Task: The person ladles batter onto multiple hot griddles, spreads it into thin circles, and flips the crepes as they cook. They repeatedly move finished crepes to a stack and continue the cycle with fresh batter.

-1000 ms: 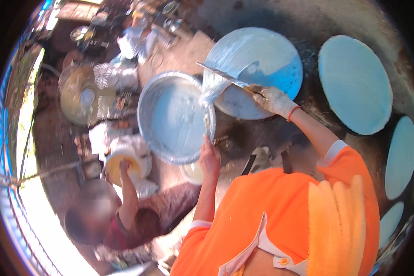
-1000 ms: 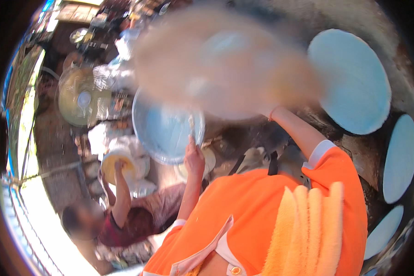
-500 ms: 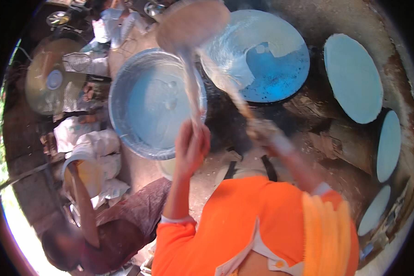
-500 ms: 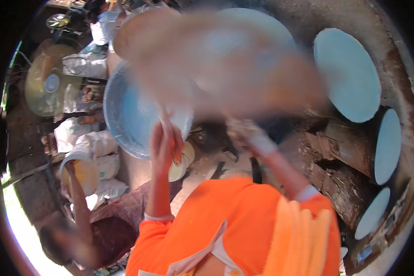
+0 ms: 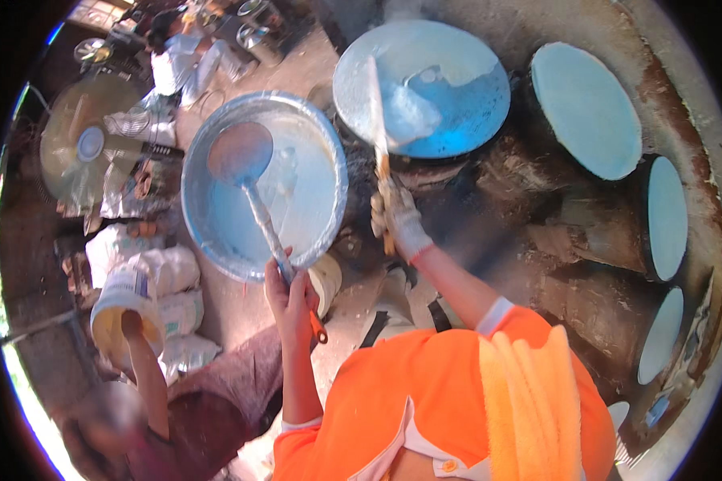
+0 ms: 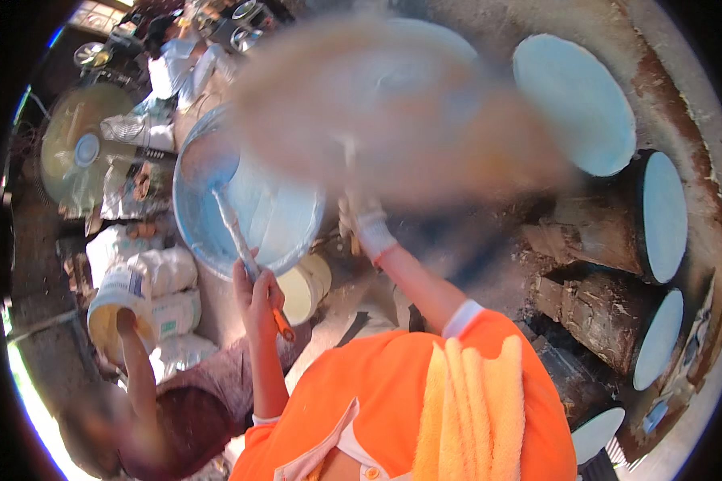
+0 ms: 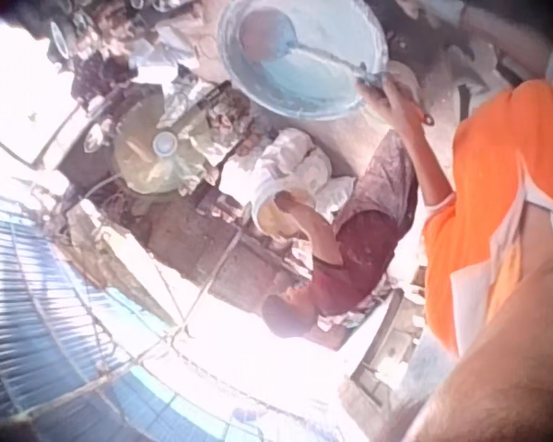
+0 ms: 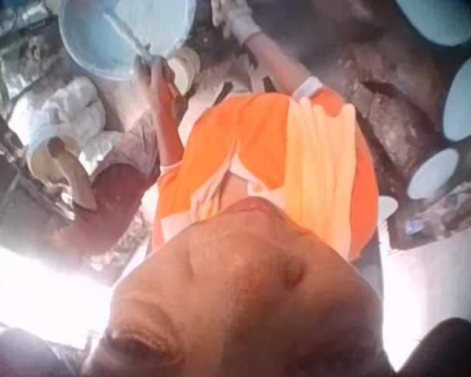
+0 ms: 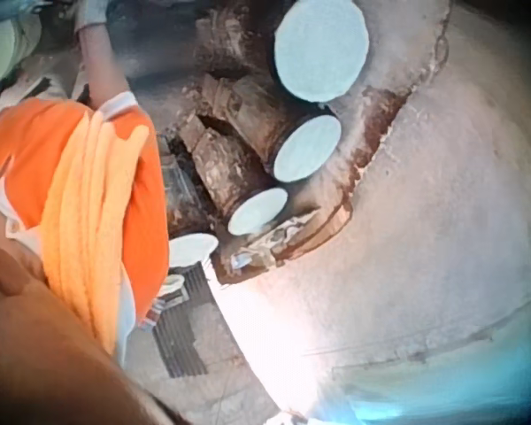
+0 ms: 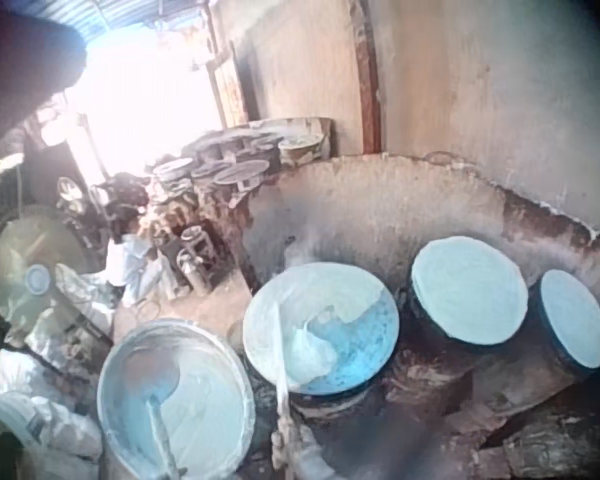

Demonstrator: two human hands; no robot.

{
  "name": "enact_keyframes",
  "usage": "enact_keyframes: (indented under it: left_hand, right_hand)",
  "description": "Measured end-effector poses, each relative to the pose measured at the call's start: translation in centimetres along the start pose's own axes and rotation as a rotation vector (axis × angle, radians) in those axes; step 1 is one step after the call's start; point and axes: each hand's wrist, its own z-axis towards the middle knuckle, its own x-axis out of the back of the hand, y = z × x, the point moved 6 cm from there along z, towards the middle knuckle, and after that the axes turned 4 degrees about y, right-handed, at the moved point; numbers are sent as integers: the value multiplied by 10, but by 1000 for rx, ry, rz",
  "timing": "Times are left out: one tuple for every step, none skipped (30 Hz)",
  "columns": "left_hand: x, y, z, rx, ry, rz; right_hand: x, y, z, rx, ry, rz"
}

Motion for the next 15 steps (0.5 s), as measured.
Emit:
enact_keyframes:
  left_hand:
    - [-3, 0, -7, 11, 8, -48]
    - [-5, 0, -15, 23, 11, -60]
    - [-8, 1, -24, 35, 13, -76]
    - [-10, 3, -32, 46, 14, -98]
    - [-11, 3, -37, 59, -17, -52]
    - [-10, 0, -41, 60, 1, -57]
    - [-12, -3, -45, 72, 14, -63]
    - [-12, -4, -49, 83, 24, -68]
    - [-13, -7, -52, 107, 21, -94]
    - [-14, -9, -54, 129, 7, -123]
    - [-14, -12, -53, 152, -16, -152]
    - [-15, -14, -52, 175, -37, -177]
    - [-17, -12, -50, 166, -72, -177]
    - [-19, -12, -45, 177, -80, -183]
    - [-22, -15, -38, 191, -94, -194]
  right_hand:
    - [-8, 0, 9, -78, -42, -220]
    - [-11, 0, 8, 67, 45, -617]
    - [-3, 2, 13, 85, 94, -697]
    - [10, 8, 22, 105, 143, -782]
    - [45, 16, 43, 281, 81, -738]
    - [64, 14, 40, 318, 36, -770]
    - [73, 0, 25, 309, 25, -780]
    - [80, -12, 11, 277, 39, -758]
    - [80, -31, -12, 244, 67, -733]
    - [73, -49, -35, 198, 103, -673]
    - [69, -68, -57, 163, 145, -612]
    - [74, -82, -69, 134, 229, -541]
    - [79, -88, -74, 106, 312, -469]
    - [74, -89, -73, 85, 280, -396]
    - [71, -90, -70, 68, 252, -325]
